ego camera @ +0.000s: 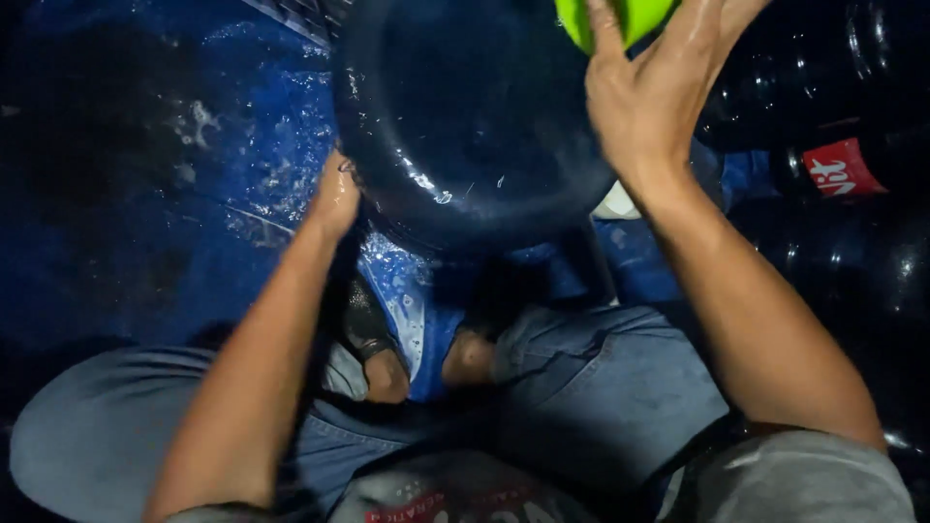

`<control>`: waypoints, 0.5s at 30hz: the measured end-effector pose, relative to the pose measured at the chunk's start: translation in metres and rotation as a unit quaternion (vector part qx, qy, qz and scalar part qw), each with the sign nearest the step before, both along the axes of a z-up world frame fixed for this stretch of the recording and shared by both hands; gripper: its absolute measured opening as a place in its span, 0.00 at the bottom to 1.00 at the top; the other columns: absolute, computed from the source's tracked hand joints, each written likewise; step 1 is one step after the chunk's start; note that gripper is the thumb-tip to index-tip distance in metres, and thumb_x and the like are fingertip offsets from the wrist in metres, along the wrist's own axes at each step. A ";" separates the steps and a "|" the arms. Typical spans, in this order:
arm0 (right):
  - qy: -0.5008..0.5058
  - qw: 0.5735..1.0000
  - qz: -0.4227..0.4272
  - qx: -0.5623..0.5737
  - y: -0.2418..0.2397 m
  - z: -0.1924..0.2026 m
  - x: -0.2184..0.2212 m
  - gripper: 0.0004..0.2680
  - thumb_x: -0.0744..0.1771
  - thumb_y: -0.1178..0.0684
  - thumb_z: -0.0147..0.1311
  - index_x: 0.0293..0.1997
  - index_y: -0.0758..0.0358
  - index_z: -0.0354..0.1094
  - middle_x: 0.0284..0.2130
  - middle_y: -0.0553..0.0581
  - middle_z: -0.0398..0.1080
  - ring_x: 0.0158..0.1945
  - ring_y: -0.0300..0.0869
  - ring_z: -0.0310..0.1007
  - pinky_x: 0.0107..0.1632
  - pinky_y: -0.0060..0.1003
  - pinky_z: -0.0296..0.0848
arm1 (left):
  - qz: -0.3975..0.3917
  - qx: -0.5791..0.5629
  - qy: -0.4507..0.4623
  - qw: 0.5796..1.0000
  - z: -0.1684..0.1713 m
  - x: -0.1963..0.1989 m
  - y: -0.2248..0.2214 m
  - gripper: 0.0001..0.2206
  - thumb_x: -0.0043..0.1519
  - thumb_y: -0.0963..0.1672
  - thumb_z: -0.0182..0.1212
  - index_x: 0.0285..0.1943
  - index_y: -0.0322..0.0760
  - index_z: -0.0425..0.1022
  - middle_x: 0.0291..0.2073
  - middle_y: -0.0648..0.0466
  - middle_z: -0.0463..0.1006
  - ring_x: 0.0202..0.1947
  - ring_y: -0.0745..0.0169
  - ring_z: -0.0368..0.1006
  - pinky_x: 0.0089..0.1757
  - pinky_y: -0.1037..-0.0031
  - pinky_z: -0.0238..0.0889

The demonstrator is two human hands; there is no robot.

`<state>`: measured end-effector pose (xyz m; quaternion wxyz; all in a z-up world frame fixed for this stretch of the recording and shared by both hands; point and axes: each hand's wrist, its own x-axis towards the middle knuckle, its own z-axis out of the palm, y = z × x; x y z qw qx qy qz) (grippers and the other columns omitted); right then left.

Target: Manually scrubbing the exterior of large plastic water jugs with soap and water, followed by rinsing with a hose.

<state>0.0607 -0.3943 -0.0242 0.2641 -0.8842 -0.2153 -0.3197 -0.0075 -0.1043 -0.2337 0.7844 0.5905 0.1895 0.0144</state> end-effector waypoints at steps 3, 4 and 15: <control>0.056 0.996 -0.069 0.009 -0.021 -0.013 0.007 0.29 0.76 0.64 0.75 0.74 0.55 0.44 0.68 0.69 0.46 0.75 0.66 0.53 0.78 0.60 0.62 | -0.048 -0.050 0.169 0.983 -0.025 -0.021 -0.023 0.25 0.68 0.58 0.37 0.57 0.45 0.75 0.37 0.56 0.74 0.35 0.67 0.69 0.38 0.71 0.65; 0.064 0.997 -0.053 -0.004 -0.023 -0.010 0.004 0.29 0.74 0.67 0.69 0.74 0.55 0.42 0.66 0.70 0.47 0.72 0.65 0.56 0.75 0.59 0.64 | -0.042 -0.080 0.233 0.968 -0.008 -0.027 -0.033 0.34 0.57 0.63 0.35 0.69 0.51 0.61 0.58 0.54 0.63 0.56 0.54 0.58 0.51 0.51 0.51; 0.075 0.994 0.077 -0.005 -0.065 -0.013 0.011 0.30 0.68 0.72 0.54 0.76 0.57 0.36 0.61 0.69 0.51 0.65 0.61 0.62 0.71 0.56 0.67 | 0.075 -0.077 0.218 0.970 0.053 -0.033 -0.045 0.33 0.49 0.60 0.47 0.65 0.54 0.61 0.63 0.57 0.64 0.62 0.54 0.59 0.59 0.52 0.51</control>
